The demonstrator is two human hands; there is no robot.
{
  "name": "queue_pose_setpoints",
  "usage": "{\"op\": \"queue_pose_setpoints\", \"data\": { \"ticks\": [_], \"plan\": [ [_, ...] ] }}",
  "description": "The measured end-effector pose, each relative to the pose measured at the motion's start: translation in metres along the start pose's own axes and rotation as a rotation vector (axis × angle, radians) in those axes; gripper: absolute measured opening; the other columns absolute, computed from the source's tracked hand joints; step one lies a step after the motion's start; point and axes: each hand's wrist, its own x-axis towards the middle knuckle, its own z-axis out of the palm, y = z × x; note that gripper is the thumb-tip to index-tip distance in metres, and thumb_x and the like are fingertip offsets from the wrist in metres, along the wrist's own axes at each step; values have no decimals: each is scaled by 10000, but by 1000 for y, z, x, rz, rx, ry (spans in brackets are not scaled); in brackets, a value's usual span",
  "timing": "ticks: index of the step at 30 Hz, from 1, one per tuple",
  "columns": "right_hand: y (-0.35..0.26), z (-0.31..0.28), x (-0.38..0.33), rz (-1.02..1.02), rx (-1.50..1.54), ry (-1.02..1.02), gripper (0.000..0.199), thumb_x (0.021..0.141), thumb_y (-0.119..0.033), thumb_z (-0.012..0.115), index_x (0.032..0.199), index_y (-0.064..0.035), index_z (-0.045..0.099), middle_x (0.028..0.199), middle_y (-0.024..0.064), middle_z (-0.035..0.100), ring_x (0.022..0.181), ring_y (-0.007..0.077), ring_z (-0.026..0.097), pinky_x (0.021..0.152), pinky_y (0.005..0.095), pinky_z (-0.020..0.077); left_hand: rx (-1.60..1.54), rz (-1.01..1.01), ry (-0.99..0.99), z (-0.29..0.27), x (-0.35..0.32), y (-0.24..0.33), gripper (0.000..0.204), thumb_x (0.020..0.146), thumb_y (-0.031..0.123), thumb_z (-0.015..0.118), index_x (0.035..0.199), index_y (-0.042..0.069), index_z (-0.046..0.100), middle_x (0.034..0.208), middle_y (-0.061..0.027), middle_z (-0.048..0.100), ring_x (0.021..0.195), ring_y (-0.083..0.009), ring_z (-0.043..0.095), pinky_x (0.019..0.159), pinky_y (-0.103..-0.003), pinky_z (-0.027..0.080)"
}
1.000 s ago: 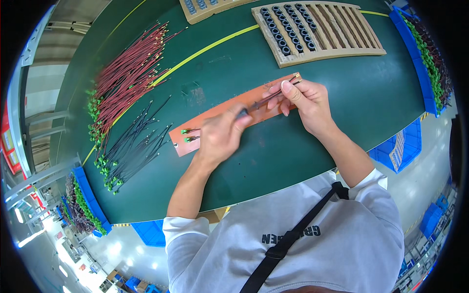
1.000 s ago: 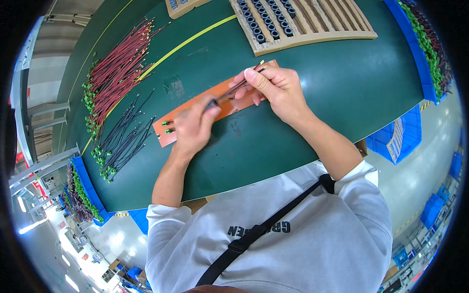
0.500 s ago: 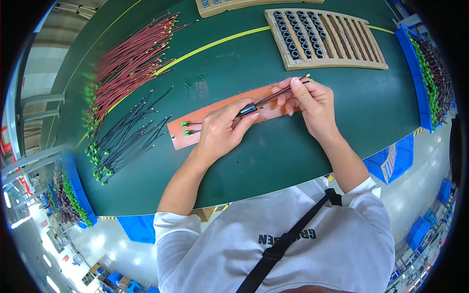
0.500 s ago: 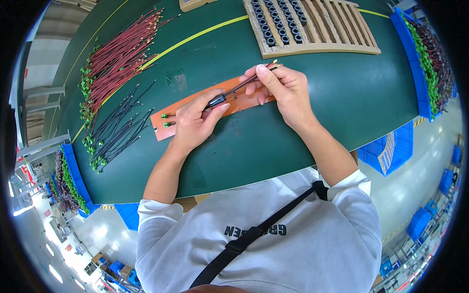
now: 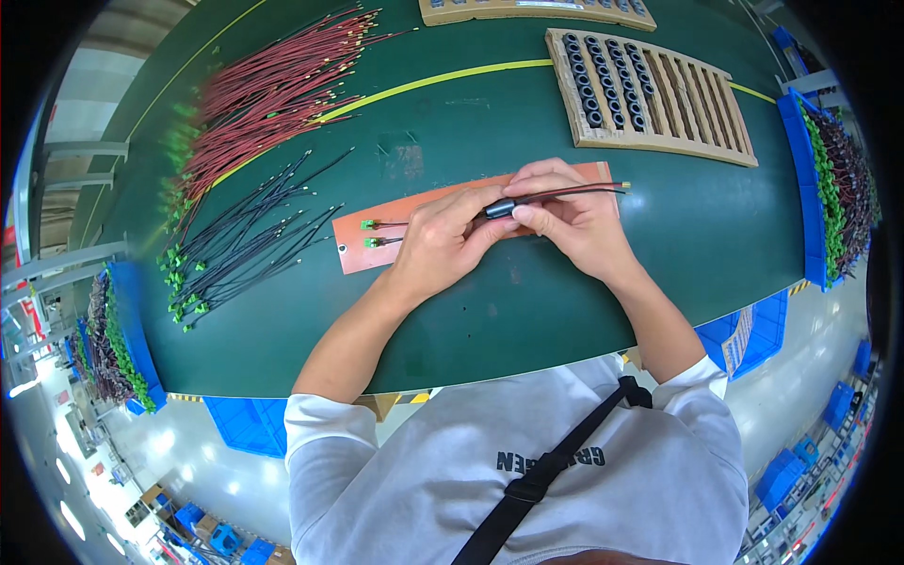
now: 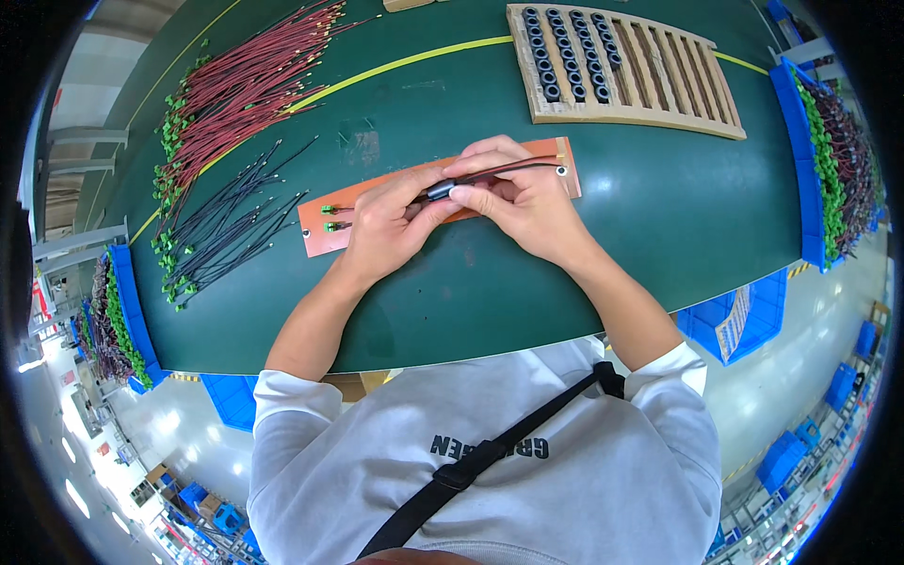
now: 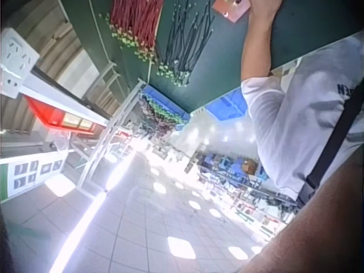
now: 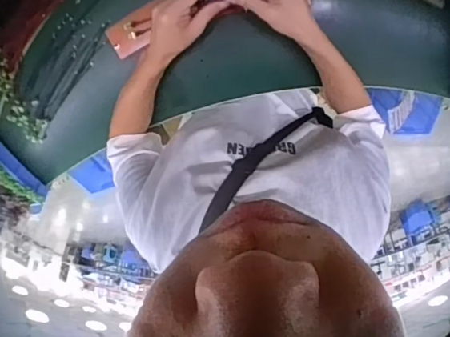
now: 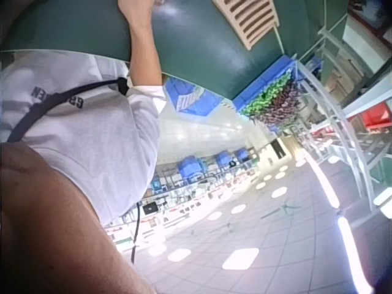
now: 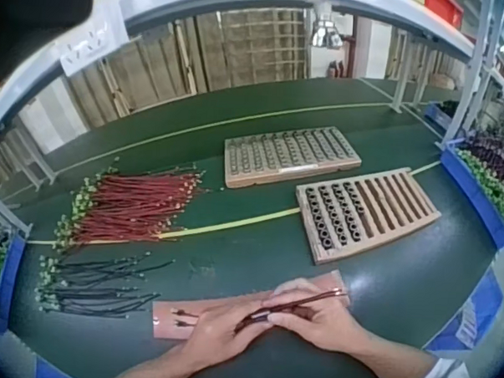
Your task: The person assembles wire harnesses by inserting red and black wires into green plastic connectors and securing them with a black heat shrink tube. They use a small metal tool to manipulate the wires and connectors on a green workbench, placing the finished units into a wooden rack.
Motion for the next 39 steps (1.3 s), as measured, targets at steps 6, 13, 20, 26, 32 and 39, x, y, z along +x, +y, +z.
{"op": "queue_pose_setpoints", "data": {
  "ticks": [6,13,20,26,32,39],
  "plan": [
    [-2,-7,7,-185,-300,-46,149,965,-31,693,1086,-19,779,1120,86,630,977,164,652,816,285,577,-144,-26,-45,-8,-4,-9,305,952,84,721,1235,-29,701,1100,-148,767,895,-239,749,783,-328,582],
    [-5,-13,9,-404,-533,-133,223,914,47,695,1118,-8,766,1104,93,633,943,164,642,783,272,558,-138,-17,-96,-11,-1,-9,270,1025,139,631,1224,-26,707,1010,-123,770,826,-210,732,782,-337,566],
    [8,-12,9,-459,-434,-162,251,878,78,707,1121,33,748,1072,99,611,940,174,632,765,262,545,-198,-123,-158,-14,1,-4,267,1057,178,589,1179,-24,715,830,-91,706,704,-173,647,702,-334,531],
    [0,-9,6,-328,-370,-108,207,924,62,680,1118,34,747,1071,100,647,933,162,652,747,255,545,-237,-208,-238,-20,5,-4,260,1056,185,598,1177,-21,699,933,-86,718,809,-159,666,757,-322,536],
    [1,-11,7,-142,-173,65,184,1018,-88,639,1065,46,756,1053,106,738,866,133,677,747,252,567,-280,-193,-141,-12,-2,-9,294,997,158,693,1221,-31,664,1169,-100,709,992,-165,684,876,-310,552],
    [-5,-6,1,97,85,181,329,1083,-227,568,1073,46,751,957,87,757,761,107,672,661,231,542,-172,-143,-161,-10,9,-2,318,967,109,707,1256,-20,680,1094,-118,722,940,-189,691,847,-319,549]
  ]
}}
